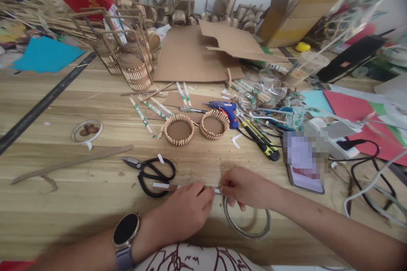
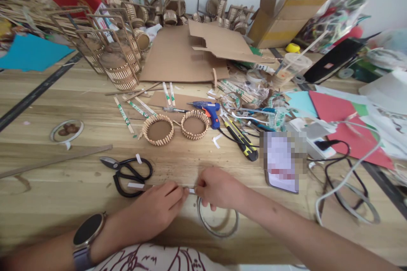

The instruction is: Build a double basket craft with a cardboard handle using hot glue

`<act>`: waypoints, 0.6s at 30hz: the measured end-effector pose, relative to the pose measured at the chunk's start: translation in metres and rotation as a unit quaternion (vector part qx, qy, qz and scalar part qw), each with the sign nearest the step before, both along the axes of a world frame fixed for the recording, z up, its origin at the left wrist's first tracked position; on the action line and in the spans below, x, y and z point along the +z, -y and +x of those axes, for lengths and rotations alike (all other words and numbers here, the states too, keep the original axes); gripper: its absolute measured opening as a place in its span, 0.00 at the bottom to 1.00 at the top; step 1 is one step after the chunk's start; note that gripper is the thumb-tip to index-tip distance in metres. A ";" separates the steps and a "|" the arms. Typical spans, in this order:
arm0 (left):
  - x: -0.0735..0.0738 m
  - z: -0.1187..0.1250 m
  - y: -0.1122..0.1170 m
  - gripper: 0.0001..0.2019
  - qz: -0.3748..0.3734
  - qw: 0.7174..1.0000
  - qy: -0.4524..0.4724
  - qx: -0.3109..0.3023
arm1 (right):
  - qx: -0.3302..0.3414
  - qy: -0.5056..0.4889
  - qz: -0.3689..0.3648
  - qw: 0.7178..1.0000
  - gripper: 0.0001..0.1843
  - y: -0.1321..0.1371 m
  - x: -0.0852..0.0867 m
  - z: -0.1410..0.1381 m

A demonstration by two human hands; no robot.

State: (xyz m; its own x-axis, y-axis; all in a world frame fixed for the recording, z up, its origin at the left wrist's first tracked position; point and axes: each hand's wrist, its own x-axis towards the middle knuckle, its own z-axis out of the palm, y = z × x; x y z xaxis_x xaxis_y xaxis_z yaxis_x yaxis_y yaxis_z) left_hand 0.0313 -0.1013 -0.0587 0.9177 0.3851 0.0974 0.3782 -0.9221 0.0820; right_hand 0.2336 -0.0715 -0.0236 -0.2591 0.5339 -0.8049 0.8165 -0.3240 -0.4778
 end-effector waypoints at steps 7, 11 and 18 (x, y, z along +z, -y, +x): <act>0.006 0.003 0.000 0.06 -0.027 0.999 -0.044 -0.018 | -0.019 -0.033 0.007 0.999 0.13 0.001 -0.002 0.005; 0.007 0.004 0.001 0.06 -0.021 0.999 -0.040 -0.020 | -0.045 -0.051 0.003 0.998 0.13 0.003 -0.003 0.011; 0.010 0.006 0.003 0.07 -0.029 0.997 -0.065 -0.017 | -0.039 -0.033 0.010 0.999 0.15 0.003 -0.002 0.012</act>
State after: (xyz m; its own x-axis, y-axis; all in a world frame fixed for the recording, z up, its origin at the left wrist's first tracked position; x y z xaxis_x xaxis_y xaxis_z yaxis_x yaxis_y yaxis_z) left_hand 0.0371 -0.1040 -0.0483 0.9341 0.3542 -0.0452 0.3570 -0.9299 0.0882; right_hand 0.2459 -0.0748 -0.0252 -0.2686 0.5707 -0.7760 0.7554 -0.3750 -0.5373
